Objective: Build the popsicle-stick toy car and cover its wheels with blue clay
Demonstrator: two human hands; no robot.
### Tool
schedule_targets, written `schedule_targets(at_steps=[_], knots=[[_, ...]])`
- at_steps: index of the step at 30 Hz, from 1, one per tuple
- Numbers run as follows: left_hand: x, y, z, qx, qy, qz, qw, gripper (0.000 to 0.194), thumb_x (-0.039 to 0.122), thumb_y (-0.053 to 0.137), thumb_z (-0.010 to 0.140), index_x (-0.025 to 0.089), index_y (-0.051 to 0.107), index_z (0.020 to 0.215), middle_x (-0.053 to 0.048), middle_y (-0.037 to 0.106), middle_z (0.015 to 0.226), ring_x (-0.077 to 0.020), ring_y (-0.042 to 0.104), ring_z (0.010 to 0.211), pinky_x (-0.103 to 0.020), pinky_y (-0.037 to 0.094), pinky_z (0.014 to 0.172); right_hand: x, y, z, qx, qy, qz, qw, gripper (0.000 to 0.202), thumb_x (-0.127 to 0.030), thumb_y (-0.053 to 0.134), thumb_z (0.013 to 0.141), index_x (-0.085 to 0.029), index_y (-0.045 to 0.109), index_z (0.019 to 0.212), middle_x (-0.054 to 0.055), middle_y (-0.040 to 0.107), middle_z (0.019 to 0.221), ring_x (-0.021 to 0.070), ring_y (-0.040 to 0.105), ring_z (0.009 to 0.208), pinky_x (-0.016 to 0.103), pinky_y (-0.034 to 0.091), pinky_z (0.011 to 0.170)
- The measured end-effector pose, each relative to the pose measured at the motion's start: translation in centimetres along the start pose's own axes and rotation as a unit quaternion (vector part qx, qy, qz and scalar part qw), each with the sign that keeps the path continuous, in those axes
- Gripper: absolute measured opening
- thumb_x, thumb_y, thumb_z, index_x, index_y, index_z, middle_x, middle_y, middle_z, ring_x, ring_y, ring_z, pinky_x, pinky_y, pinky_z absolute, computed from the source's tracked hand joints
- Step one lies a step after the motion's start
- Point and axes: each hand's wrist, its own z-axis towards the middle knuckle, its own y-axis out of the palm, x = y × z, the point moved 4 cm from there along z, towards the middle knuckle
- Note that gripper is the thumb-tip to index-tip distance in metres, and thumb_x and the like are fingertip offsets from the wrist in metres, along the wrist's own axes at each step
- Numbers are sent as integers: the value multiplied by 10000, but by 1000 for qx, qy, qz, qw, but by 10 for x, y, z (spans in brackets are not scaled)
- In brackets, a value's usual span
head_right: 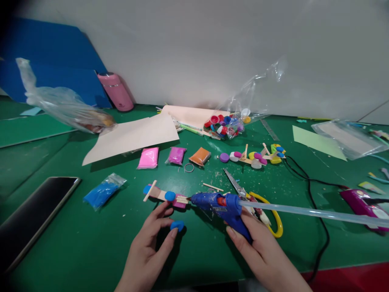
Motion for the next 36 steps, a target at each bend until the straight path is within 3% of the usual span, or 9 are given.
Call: schedule_targets(at_steps=[6, 12, 21, 29, 36], knots=[[-1, 0, -1, -7, 1, 0, 1000, 86, 237, 525, 758, 183, 586, 785, -148, 493, 1220, -255, 553, 1024, -410, 466, 836, -3, 1, -1, -17, -9, -9, 1000, 325, -382, 442, 837, -213, 493, 1110, 57, 629, 938, 206, 600, 872, 309, 504, 794], [-2, 1, 0, -10, -4, 1, 1000, 87, 241, 522, 760, 189, 589, 782, -136, 485, 1232, -254, 541, 1041, -404, 459, 845, 0, 2, -5, -21, -13, -6, 1000, 318, -380, 441, 839, -221, 484, 1110, 68, 598, 1060, 221, 573, 955, 342, 474, 850], [-1, 0, 0, -13, -7, 1, 1000, 100, 252, 522, 758, 181, 588, 784, -150, 492, 1212, -257, 546, 1031, -411, 465, 836, 0, 0, 4, -7, -4, 12, 1000, 298, -372, 442, 840, -211, 518, 1079, 68, 598, 1086, 227, 562, 983, 344, 471, 856], [-3, 1, -1, -20, -12, -9, 1000, 95, 246, 514, 769, 186, 583, 796, -140, 465, 1238, -256, 528, 1053, -419, 441, 865, 3, 1, -2, -21, -11, -10, 1000, 340, -386, 439, 840, -201, 474, 1124, 76, 617, 1007, 213, 587, 917, 340, 484, 840], [-5, 1, -1, -13, -13, -13, 1000, 96, 249, 512, 769, 184, 581, 789, -144, 466, 1235, -256, 534, 1043, -426, 441, 860, 6, 2, -4, 15, -24, -35, 999, 315, -394, 460, 825, -195, 516, 1062, 76, 619, 1060, 218, 601, 927, 313, 500, 819]])
